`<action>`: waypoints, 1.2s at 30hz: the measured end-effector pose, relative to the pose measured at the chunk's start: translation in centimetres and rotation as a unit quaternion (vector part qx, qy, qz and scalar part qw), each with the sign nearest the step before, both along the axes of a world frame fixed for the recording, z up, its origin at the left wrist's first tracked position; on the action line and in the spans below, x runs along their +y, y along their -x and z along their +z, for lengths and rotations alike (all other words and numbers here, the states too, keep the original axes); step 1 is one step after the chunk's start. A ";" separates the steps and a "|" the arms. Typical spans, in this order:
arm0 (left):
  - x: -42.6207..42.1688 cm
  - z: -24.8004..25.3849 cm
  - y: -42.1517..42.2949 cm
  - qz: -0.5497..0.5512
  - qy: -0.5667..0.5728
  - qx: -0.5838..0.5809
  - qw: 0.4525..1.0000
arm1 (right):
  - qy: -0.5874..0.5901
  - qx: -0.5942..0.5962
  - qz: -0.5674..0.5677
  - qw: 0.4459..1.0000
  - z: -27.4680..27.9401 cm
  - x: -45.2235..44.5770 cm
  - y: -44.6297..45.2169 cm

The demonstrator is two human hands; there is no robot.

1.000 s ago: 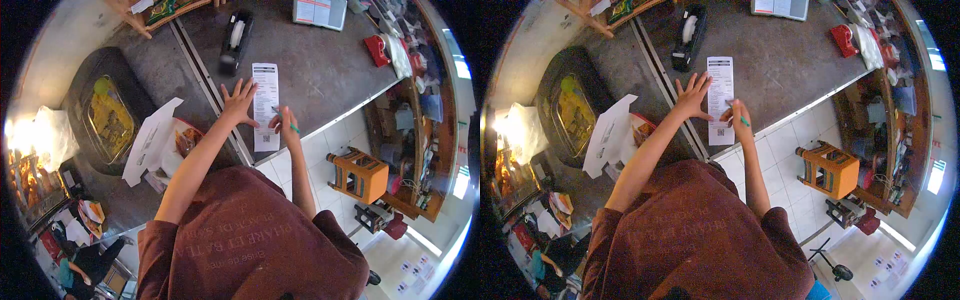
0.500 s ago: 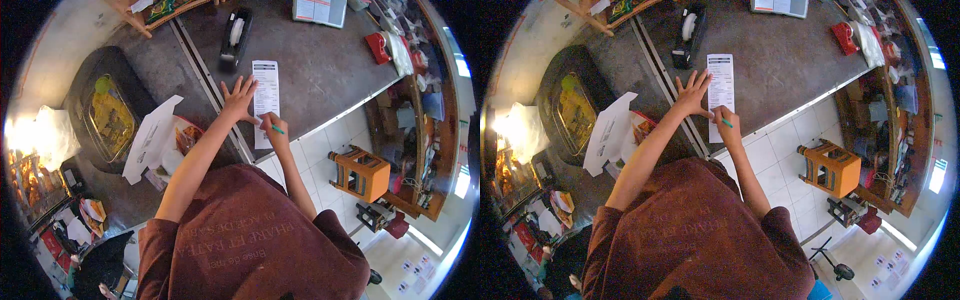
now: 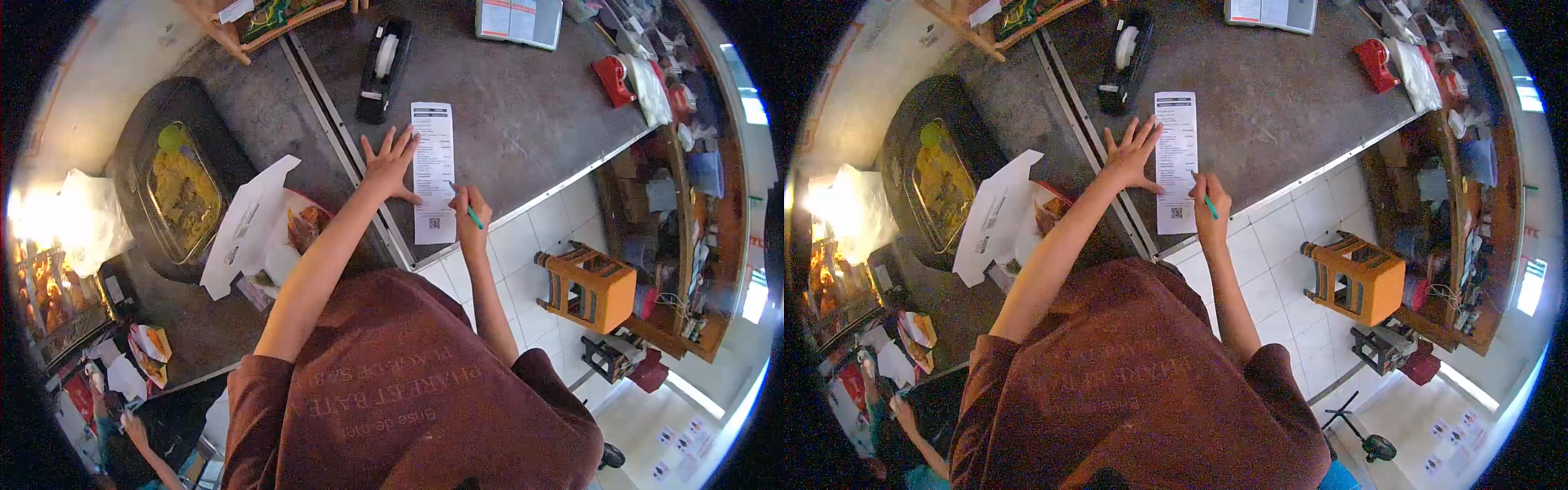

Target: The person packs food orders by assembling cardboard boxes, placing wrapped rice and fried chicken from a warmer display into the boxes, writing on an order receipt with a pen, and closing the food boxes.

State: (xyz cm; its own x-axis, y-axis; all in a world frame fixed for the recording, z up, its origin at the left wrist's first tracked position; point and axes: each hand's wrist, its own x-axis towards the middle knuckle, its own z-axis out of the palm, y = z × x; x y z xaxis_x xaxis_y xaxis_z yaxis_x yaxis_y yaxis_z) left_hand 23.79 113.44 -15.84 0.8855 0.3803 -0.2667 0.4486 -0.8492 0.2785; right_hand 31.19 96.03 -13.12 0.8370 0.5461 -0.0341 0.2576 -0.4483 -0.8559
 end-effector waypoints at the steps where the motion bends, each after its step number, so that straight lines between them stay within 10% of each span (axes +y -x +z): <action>1: -0.1 0.1 0.1 0.003 0.004 0.000 1.000 | 0.016 0.018 0.017 1.000 -0.1 -0.1 0.0; 3: -0.2 0.1 0.2 -0.001 -0.004 -0.013 1.000 | 0.046 0.053 0.052 0.996 -0.1 -0.4 0.2; 6: -0.2 0.1 0.4 -0.004 0.008 -0.022 1.000 | 0.146 -0.242 0.181 0.942 -3.3 -0.7 -0.8; 9: -0.1 0.4 0.3 -0.004 0.019 -0.011 1.000 | 0.145 -0.206 0.224 0.942 -2.2 1.1 -5.5; 17: -0.6 1.6 0.1 -0.005 0.022 -0.011 1.000 | -0.190 -0.449 0.128 0.864 20.1 28.5 -26.1; 27: -1.7 8.0 7.2 0.000 0.273 -0.302 0.913 | -0.013 -0.494 0.425 0.758 22.5 49.1 -29.5; 32: -2.4 16.2 17.0 0.172 0.172 -0.423 0.873 | 0.006 -0.536 0.375 0.756 23.5 49.5 -27.4; 35: -4.9 16.9 22.2 0.449 0.400 -0.531 0.597 | -0.029 -0.569 0.309 0.762 26.0 47.3 -23.4; 36: -5.0 16.2 24.4 0.450 0.090 -0.542 0.704 | -0.060 -0.578 0.284 0.763 27.1 46.0 -21.0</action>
